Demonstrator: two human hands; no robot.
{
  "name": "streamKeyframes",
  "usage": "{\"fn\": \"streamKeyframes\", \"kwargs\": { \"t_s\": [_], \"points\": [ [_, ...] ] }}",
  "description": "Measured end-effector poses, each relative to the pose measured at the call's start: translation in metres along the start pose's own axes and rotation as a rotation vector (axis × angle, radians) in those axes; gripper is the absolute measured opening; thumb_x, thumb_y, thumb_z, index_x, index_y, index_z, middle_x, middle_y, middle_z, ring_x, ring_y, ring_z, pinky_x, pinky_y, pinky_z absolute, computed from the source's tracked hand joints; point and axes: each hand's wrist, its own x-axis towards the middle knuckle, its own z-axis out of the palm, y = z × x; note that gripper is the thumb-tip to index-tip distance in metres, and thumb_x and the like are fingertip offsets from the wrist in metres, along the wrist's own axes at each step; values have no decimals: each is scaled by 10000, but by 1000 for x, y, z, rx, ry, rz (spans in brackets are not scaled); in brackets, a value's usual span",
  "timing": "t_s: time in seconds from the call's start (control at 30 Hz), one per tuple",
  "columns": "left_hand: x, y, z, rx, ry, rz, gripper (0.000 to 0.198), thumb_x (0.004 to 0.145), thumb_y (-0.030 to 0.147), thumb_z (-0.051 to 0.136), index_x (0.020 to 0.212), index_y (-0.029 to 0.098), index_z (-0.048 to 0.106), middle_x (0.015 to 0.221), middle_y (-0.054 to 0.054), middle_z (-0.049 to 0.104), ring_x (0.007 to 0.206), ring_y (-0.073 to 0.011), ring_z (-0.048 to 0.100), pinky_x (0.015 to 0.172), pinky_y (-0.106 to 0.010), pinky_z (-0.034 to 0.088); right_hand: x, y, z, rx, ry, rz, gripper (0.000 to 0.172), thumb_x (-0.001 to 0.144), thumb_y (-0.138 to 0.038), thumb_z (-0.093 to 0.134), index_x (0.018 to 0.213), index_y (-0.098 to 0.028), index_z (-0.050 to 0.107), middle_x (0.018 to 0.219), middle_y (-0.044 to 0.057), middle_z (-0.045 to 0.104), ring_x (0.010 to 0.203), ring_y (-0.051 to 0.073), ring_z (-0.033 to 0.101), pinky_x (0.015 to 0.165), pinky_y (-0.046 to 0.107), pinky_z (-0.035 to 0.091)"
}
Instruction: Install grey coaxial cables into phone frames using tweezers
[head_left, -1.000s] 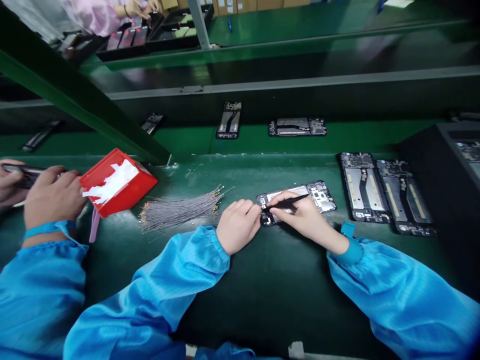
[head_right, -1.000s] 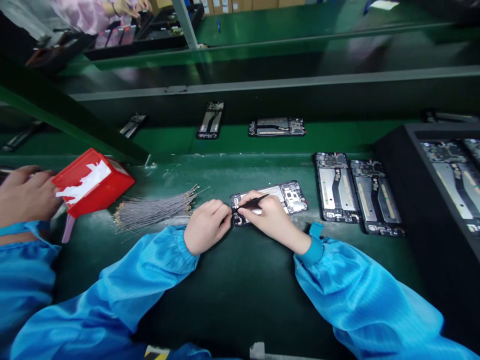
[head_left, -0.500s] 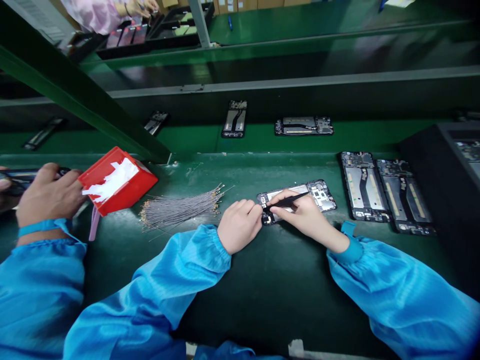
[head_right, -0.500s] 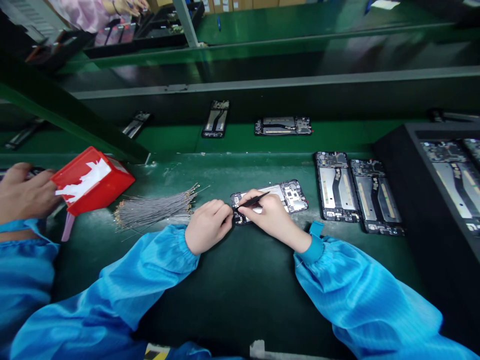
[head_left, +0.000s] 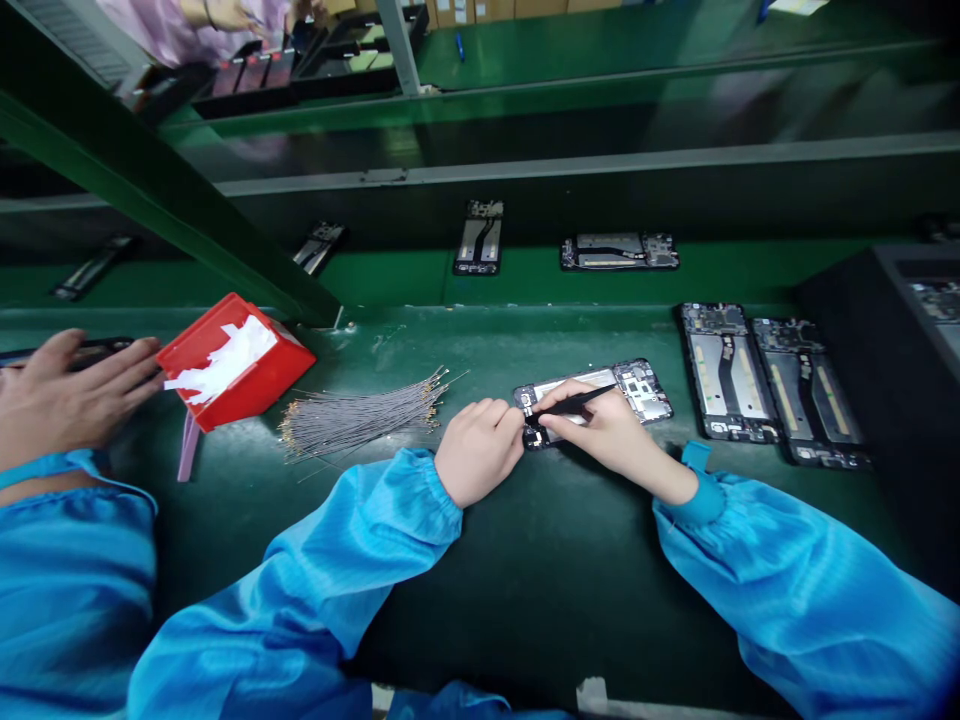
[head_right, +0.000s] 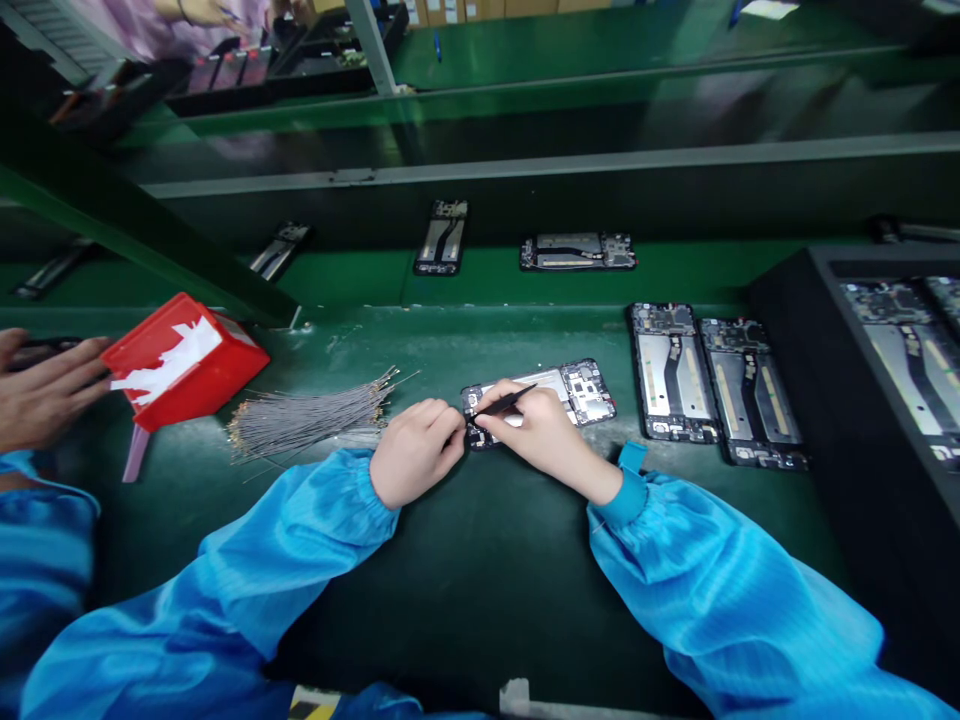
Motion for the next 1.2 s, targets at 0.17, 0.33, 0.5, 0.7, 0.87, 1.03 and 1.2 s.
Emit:
{"fn": "streamKeyframes", "kwargs": {
  "t_s": [0.17, 0.33, 0.5, 0.7, 0.87, 1.03, 1.2],
  "points": [
    [0, 0, -1, -19, -19, -10, 156, 830, 184, 410, 719, 174, 519, 675, -15, 495, 658, -156, 464, 615, -270, 379, -4, -2, 1, -45, -19, -83, 78, 773, -151, 556, 829, -191, 594, 796, 23, 635, 761, 150, 597, 686, 287, 486],
    [2, 2, -4, -63, -57, -26, 124, 816, 178, 428, 727, 177, 515, 674, -10, 497, 666, -154, 476, 615, -263, 387, -9, -6, 2, -124, -88, -190, 91, 805, -145, 501, 848, -197, 562, 816, 40, 608, 767, 158, 564, 686, 300, 464],
    [4, -2, -8, -141, -97, -46, 118, 819, 188, 442, 725, 176, 512, 675, -4, 503, 655, -144, 488, 608, -251, 399, -8, -8, 8, -146, -104, -214, 97, 814, -148, 476, 846, -210, 544, 808, 40, 596, 763, 165, 555, 677, 307, 461],
    [2, -21, -19, -164, -146, 129, 134, 866, 186, 407, 879, 172, 539, 836, -36, 545, 776, -154, 501, 685, -255, 412, -14, 9, -37, -306, 277, -121, 83, 801, -147, 488, 831, -210, 534, 822, 43, 594, 810, 185, 570, 731, 324, 451],
    [7, -6, -23, -17, -162, 384, 125, 873, 189, 404, 853, 192, 528, 807, -17, 532, 731, -159, 477, 632, -279, 373, -34, 28, -76, -659, 415, -12, 67, 777, -167, 476, 749, -200, 526, 711, 41, 572, 659, 189, 546, 616, 322, 417],
    [18, 15, -18, 6, -154, 459, 117, 877, 202, 414, 813, 184, 511, 773, -13, 524, 726, -163, 482, 651, -296, 364, -53, 22, -63, -423, 280, 66, 65, 806, -234, 505, 830, -198, 553, 771, 30, 600, 691, 172, 568, 606, 294, 430],
    [27, 23, -9, -6, -131, 477, 130, 885, 201, 407, 824, 190, 521, 724, -1, 527, 685, -148, 497, 633, -289, 350, -68, 12, -51, -48, 216, 76, 78, 816, -257, 545, 868, -211, 578, 876, 38, 594, 849, 178, 572, 755, 324, 456]
  ]
}}
